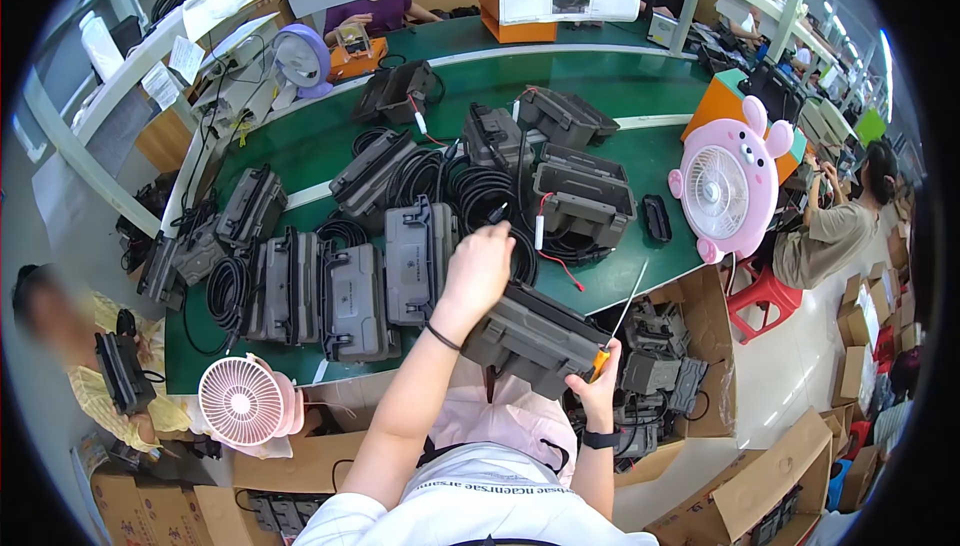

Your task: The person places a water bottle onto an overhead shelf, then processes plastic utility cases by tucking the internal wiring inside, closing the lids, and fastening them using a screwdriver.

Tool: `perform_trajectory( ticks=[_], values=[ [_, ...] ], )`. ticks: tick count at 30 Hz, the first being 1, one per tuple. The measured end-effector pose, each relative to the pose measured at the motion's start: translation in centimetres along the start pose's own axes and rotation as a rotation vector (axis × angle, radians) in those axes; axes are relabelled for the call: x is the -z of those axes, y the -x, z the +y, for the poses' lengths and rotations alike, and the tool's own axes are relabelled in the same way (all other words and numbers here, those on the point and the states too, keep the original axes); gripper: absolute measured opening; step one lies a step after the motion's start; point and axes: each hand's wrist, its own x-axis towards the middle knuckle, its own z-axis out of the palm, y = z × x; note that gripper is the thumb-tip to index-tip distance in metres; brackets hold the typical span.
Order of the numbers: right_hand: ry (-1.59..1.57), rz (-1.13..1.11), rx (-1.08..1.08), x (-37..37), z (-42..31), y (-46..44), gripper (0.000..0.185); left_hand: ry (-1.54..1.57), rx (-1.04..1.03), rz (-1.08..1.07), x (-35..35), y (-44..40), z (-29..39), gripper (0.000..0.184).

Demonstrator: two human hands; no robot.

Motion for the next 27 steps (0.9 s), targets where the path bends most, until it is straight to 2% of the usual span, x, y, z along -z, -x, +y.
perform_trajectory(
  ticks=[1,3,5,7,9,14,15,17,18,21,23,25,27],
  values=[
    [0.021,0.031,0.031,0.0,0.0,0.3,0.086,-0.029,0.001,0.043,0.0,-0.5,-0.4,0.029],
    [0.036,0.101,0.027,0.8,0.8,0.5,0.08,-0.147,0.083,-0.119,-0.3,-1.4,-1.7,0.032],
    [0.035,0.208,0.007,0.8,0.2,0.8,0.075,-0.297,0.108,-0.159,-1.2,-1.1,-2.5,0.042],
    [0.087,0.197,0.01,2.6,1.1,1.0,0.103,-0.394,0.126,-0.15,-1.9,-0.9,-1.7,0.055],
    [0.159,0.271,0.064,3.8,2.1,1.0,0.102,-0.514,0.117,-0.18,-3.3,-0.7,-1.6,0.069],
    [0.196,0.311,0.088,5.1,2.6,1.5,0.105,-0.632,0.077,0.057,-5.8,-0.1,-2.4,0.074],
    [0.123,0.375,0.094,4.7,2.6,1.5,0.101,-0.506,0.077,0.115,-5.5,0.1,-2.1,0.074],
    [0.152,0.344,0.127,4.6,1.9,1.6,0.106,-0.089,0.023,0.071,-4.1,0.9,-0.6,0.075],
    [0.106,0.345,0.117,4.5,1.9,1.7,0.113,0.035,-0.017,0.057,-3.1,1.4,0.6,0.078],
    [0.058,0.282,0.232,4.3,0.8,1.6,0.108,0.349,-0.033,0.065,-1.0,2.6,2.5,0.083],
    [0.055,0.186,0.22,4.5,-0.5,1.1,0.092,0.418,0.014,0.096,-0.1,2.9,2.4,0.08],
    [0.043,0.127,0.247,4.0,-1.4,0.6,0.091,0.516,0.071,0.16,1.3,3.1,2.9,0.07],
    [0.04,0.077,0.296,2.9,-2.5,-0.3,0.088,0.555,0.051,0.322,2.2,3.7,3.5,0.069]
  ],
)
